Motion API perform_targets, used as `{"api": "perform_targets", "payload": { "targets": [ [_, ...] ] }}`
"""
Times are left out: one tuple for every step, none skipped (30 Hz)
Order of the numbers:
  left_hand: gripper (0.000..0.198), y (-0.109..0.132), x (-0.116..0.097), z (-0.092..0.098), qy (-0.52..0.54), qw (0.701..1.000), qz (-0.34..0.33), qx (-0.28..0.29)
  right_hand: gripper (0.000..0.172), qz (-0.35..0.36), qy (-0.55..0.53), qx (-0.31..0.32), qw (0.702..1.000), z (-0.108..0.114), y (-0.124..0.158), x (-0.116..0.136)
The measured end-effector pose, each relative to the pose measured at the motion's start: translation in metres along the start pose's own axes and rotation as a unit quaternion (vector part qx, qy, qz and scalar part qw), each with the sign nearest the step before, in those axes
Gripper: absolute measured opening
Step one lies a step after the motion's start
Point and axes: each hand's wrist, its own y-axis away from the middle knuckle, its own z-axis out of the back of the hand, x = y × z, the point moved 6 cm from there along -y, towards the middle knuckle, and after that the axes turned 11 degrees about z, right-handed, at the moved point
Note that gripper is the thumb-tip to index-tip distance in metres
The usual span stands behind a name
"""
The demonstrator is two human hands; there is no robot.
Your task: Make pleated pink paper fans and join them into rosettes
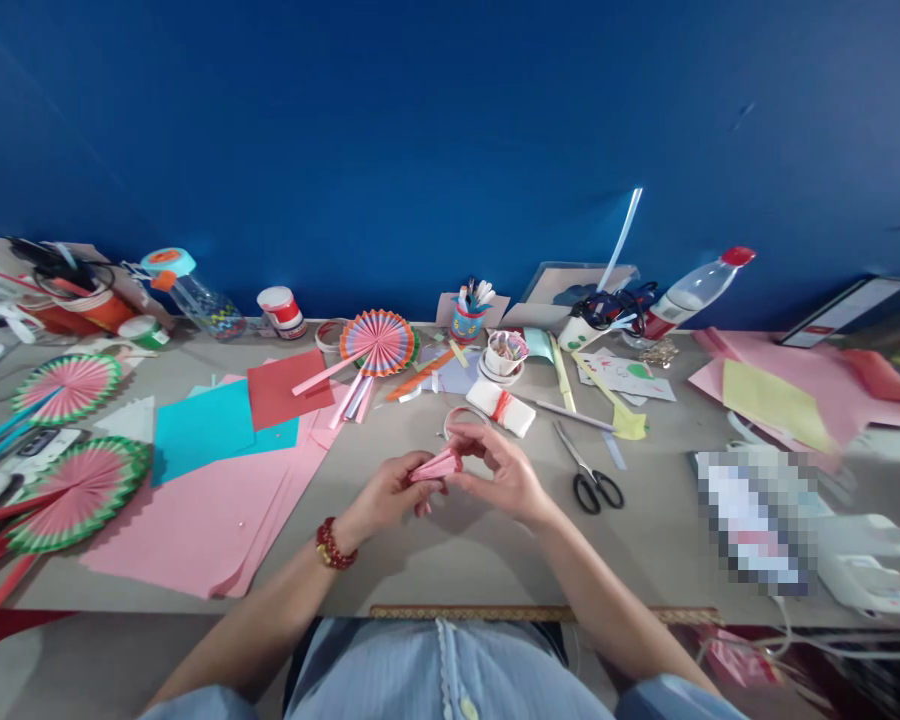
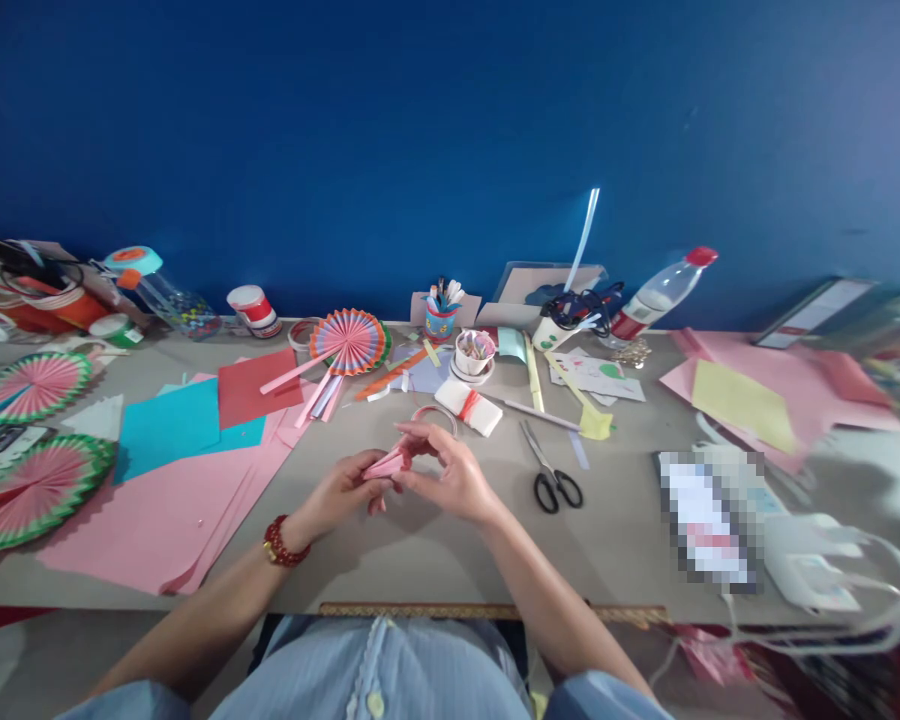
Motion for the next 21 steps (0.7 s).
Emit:
{"api": "perform_targets", "payload": {
  "targets": [
    [0.031, 0.0, -0.002, 0.003, -0.014, 0.999, -0.013, -0.025, 0.05, 0.007, 0.036, 0.008, 0.999, 0.004, 0.001, 0.002],
    [0.031, 0.001, -0.004, 0.006, -0.023, 0.998, -0.027, -0.049, 0.05, 0.013, 0.069, 0.017, 0.997, 0.009, 0.001, 0.003],
    [0.032, 0.001, -0.005, 0.008, -0.029, 0.997, -0.04, -0.067, 0.05, 0.019, 0.096, 0.025, 0.995, 0.012, 0.002, 0.003],
    [0.033, 0.002, -0.007, 0.01, -0.033, 0.995, -0.052, -0.082, 0.05, 0.024, 0.115, 0.031, 0.993, 0.015, 0.003, 0.003],
    [0.033, 0.003, -0.009, 0.011, -0.037, 0.993, -0.062, -0.094, 0.05, 0.028, 0.128, 0.035, 0.991, 0.017, 0.005, 0.003],
    [0.033, 0.004, -0.011, 0.011, -0.044, 0.991, -0.071, -0.101, 0.049, 0.032, 0.137, 0.035, 0.989, 0.019, 0.006, 0.002],
    [0.032, 0.005, -0.013, 0.011, -0.051, 0.99, -0.08, -0.106, 0.049, 0.033, 0.143, 0.034, 0.989, 0.02, 0.007, 0.001],
    [0.03, 0.007, -0.015, 0.012, -0.059, 0.988, -0.089, -0.111, 0.049, 0.034, 0.149, 0.03, 0.988, 0.02, 0.008, 0.0],
    [0.029, 0.009, -0.018, 0.012, -0.071, 0.986, -0.098, -0.117, 0.048, 0.033, 0.152, 0.027, 0.988, 0.02, 0.01, -0.002],
    [0.027, 0.011, -0.02, 0.012, -0.084, 0.983, -0.107, -0.124, 0.047, 0.032, 0.15, 0.02, 0.988, 0.02, 0.011, -0.004],
    [0.027, 0.012, -0.022, 0.012, -0.098, 0.98, -0.114, -0.13, 0.046, 0.034, 0.142, 0.012, 0.989, 0.019, 0.012, -0.006],
    [0.026, 0.014, -0.024, 0.012, -0.111, 0.977, -0.12, -0.134, 0.046, 0.036, 0.129, 0.002, 0.991, 0.018, 0.013, -0.007],
    [0.025, 0.015, -0.024, 0.012, -0.121, 0.976, -0.121, -0.135, 0.046, 0.038, 0.114, -0.006, 0.993, 0.017, 0.014, -0.009],
    [0.025, 0.015, -0.025, 0.011, -0.126, 0.976, -0.12, -0.133, 0.047, 0.04, 0.097, -0.015, 0.994, 0.016, 0.016, -0.011],
    [0.024, 0.016, -0.024, 0.011, -0.126, 0.977, -0.118, -0.128, 0.049, 0.043, 0.083, -0.023, 0.995, 0.016, 0.017, -0.012],
    [0.024, 0.016, -0.024, 0.01, -0.122, 0.978, -0.115, -0.122, 0.051, 0.046, 0.073, -0.029, 0.996, 0.016, 0.019, -0.014],
    [0.024, 0.016, -0.023, 0.009, -0.115, 0.98, -0.112, -0.115, 0.052, 0.051, 0.07, -0.032, 0.996, 0.016, 0.021, -0.015],
    [0.024, 0.017, -0.023, 0.008, -0.107, 0.983, -0.108, -0.107, 0.052, 0.057, 0.071, -0.034, 0.995, 0.016, 0.023, -0.016],
    [0.025, 0.017, -0.022, 0.007, -0.097, 0.985, -0.104, -0.098, 0.053, 0.064, 0.075, -0.032, 0.995, 0.016, 0.024, -0.016],
    [0.025, 0.017, -0.021, 0.005, -0.088, 0.987, -0.099, -0.088, 0.053, 0.07, 0.079, -0.028, 0.994, 0.016, 0.026, -0.015],
    [0.026, 0.017, -0.021, 0.004, -0.076, 0.99, -0.095, -0.075, 0.053, 0.075, 0.085, -0.023, 0.993, 0.016, 0.027, -0.015]
  ]
}}
